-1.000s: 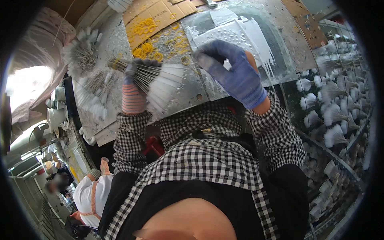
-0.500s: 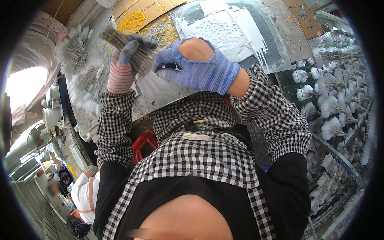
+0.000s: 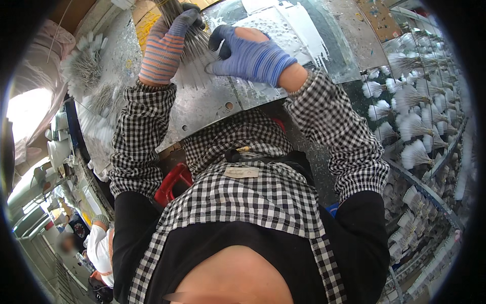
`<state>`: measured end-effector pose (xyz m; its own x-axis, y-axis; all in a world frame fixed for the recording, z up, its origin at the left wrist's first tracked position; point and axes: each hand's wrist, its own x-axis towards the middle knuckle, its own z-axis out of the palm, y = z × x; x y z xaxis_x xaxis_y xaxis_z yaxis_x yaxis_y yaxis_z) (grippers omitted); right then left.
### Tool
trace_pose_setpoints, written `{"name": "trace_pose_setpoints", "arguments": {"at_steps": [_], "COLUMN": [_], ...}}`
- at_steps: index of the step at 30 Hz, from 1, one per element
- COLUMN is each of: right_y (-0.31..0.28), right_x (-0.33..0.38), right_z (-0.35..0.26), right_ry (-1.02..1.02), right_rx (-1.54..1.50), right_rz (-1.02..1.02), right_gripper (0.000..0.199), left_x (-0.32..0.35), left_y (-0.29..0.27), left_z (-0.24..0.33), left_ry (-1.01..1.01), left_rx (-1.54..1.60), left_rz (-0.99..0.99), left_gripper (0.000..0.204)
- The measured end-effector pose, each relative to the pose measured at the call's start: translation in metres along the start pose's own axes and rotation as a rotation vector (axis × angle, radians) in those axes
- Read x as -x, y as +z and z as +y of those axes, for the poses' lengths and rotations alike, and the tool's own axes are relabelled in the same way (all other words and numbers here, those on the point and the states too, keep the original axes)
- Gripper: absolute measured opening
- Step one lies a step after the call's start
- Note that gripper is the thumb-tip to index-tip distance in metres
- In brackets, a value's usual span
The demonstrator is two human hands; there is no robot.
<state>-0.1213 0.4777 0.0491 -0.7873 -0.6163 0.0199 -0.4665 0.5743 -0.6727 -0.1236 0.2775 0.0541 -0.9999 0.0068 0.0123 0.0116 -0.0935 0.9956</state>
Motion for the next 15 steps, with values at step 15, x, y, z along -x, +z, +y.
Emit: {"name": "trace_pose_setpoints", "arguments": {"at_steps": [15], "right_y": [-0.017], "right_x": [-0.011], "right_z": [0.019], "right_ry": [0.098], "right_rx": [0.203], "right_rz": [0.121], "right_gripper": [0.054], "left_x": [-0.081], "left_y": [0.053], "left_z": [-0.044], "left_ry": [0.348], "left_rx": [0.183], "left_rz": [-0.066], "left_gripper": [0.024]}}
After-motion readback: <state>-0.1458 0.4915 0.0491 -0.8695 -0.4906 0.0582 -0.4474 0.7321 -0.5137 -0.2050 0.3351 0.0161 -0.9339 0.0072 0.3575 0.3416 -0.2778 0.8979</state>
